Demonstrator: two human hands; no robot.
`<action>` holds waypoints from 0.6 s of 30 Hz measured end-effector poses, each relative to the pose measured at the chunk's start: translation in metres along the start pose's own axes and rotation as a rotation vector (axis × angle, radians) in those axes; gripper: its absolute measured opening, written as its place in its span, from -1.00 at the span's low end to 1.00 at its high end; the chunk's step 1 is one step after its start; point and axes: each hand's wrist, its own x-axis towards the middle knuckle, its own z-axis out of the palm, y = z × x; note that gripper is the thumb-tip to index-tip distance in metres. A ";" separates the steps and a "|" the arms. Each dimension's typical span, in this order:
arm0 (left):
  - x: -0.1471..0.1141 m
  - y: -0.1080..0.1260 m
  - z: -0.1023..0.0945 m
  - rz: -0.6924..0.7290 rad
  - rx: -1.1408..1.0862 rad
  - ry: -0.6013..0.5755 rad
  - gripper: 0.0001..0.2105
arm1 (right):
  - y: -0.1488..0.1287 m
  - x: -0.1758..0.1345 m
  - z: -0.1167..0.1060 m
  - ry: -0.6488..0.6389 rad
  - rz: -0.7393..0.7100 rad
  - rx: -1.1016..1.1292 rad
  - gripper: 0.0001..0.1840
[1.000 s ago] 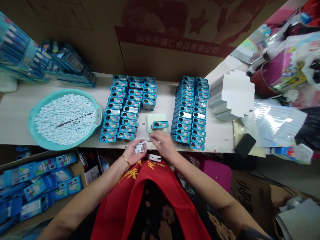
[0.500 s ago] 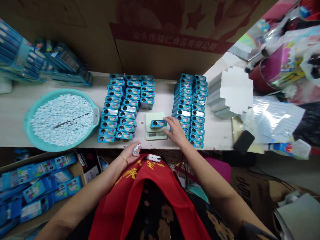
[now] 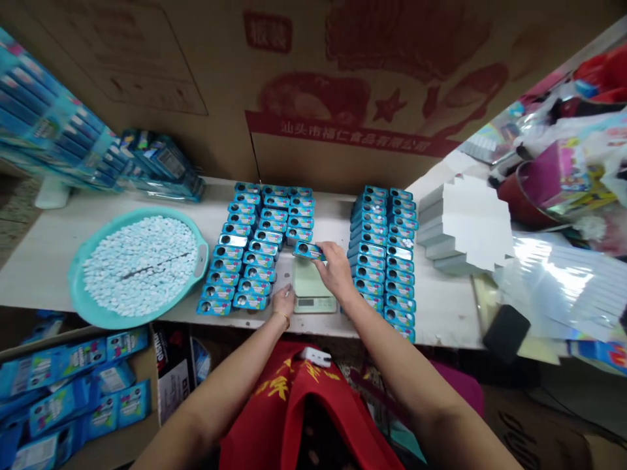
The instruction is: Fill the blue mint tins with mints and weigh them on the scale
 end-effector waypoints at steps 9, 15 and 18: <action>0.024 0.016 -0.001 0.204 0.017 -0.048 -0.78 | -0.004 0.048 0.050 -0.200 -0.020 -0.146 -0.57; 0.030 0.022 0.002 0.220 -0.016 -0.118 -0.74 | 0.004 -0.008 0.021 -0.143 0.123 -0.151 -0.50; 0.033 0.025 0.002 0.203 -0.014 -0.188 -0.76 | 0.002 -0.067 0.020 -0.319 0.301 -0.217 -0.48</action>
